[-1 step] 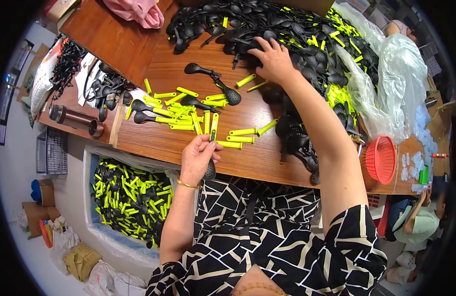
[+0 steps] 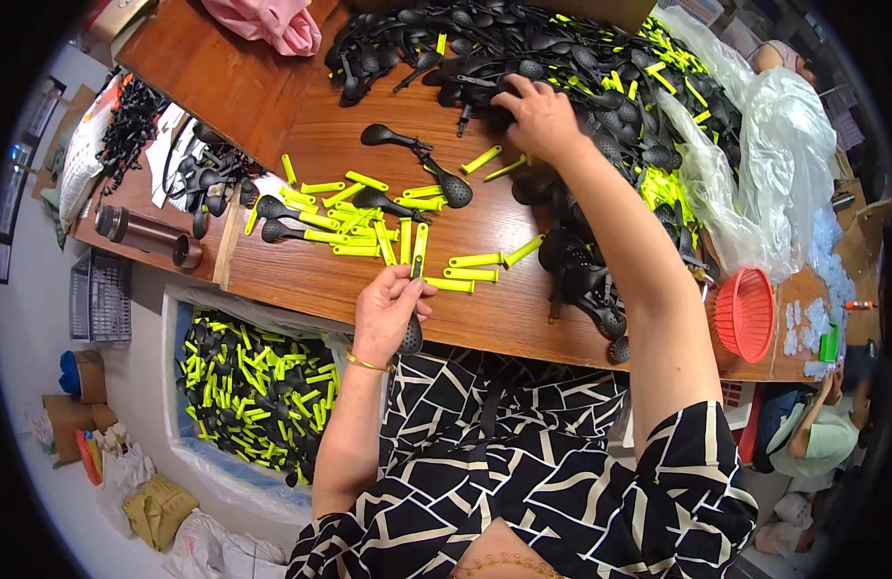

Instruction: The person assembles kitchen utensils by inserting black perforated heads into neon green handles. Using a small hammer, the person taps the head onto the handle to secure it. The finished utensils are placed into a large bin below the table.

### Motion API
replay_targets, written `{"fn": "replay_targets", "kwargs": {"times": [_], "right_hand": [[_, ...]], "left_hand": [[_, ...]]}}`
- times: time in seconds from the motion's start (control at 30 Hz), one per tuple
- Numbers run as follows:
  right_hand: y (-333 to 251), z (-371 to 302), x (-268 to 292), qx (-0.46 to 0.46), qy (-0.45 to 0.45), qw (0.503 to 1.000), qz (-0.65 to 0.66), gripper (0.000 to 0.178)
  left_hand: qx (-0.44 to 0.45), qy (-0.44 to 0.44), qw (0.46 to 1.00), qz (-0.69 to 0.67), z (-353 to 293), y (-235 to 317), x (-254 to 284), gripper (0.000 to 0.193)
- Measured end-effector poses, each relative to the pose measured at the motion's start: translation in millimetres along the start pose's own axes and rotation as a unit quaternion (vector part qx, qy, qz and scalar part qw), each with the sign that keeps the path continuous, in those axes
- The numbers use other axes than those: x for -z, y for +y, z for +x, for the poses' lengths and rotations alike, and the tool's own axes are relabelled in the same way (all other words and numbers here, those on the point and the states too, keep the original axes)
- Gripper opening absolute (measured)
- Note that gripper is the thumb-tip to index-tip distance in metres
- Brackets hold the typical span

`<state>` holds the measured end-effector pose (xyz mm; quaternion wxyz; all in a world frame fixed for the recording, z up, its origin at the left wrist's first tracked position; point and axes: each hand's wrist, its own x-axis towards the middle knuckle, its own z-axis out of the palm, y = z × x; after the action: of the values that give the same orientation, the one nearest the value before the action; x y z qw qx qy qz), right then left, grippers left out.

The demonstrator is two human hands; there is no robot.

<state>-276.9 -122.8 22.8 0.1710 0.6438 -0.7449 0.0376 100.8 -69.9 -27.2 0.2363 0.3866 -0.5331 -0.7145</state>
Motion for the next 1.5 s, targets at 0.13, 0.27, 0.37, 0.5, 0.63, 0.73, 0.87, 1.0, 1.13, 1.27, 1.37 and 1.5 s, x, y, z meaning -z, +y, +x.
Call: {"fn": "replay_targets", "kwargs": {"times": [0.13, 0.27, 0.37, 0.5, 0.63, 0.73, 0.87, 1.0, 1.13, 1.27, 1.37, 1.5], "right_hand": [[61, -1, 0, -0.009, 0.049, 0.999, -0.020, 0.028], [108, -39, 7, -0.036, 0.089, 0.993, -0.067, 0.029], [101, -43, 12, 0.009, 0.217, 0.972, -0.086, 0.030], [40, -32, 29, 0.136, 0.028, 0.980, 0.140, 0.018], [9, -31, 14, 0.051, -0.066, 0.997, 0.001, 0.044], [5, -31, 0, 0.048, -0.093, 0.990, 0.092, 0.060], [-4, -35, -20, -0.009, -0.075, 0.993, 0.094, 0.062], [-10, -30, -22, -0.032, -0.095, 0.994, 0.039, 0.056], [-18, -20, -14, -0.030, -0.113, 0.993, 0.013, 0.043], [-41, -39, 19, 0.012, -0.134, 0.983, 0.122, 0.040], [-31, -58, 22, 0.065, -0.126, 0.959, 0.244, 0.045], [-13, -70, 10, 0.060, -0.048, 0.941, 0.328, 0.032]], "left_hand": [[0.005, 0.015, 1.000, 0.001, -4, -2, 0, 0.023], [0.008, 0.027, 0.999, 0.025, -6, 5, -6, 0.025], [0.002, 0.020, 1.000, 0.022, -5, 5, -6, 0.025], [0.003, 0.024, 1.000, 0.018, -4, 3, -3, 0.025], [0.002, 0.015, 1.000, 0.012, -4, 4, -3, 0.026], [-0.001, 0.006, 1.000, 0.012, -3, 2, -2, 0.026], [-0.010, 0.002, 1.000, 0.014, -5, 0, -1, 0.026], [-0.006, 0.005, 1.000, 0.018, -6, 1, -2, 0.027], [-0.014, 0.005, 1.000, 0.017, -4, -1, -3, 0.026], [-0.017, 0.014, 1.000, 0.015, -7, -2, 0, 0.026], [-0.025, 0.005, 1.000, 0.009, -5, -3, 0, 0.027], [-0.017, 0.011, 1.000, -0.005, -4, -1, -3, 0.028]]}}
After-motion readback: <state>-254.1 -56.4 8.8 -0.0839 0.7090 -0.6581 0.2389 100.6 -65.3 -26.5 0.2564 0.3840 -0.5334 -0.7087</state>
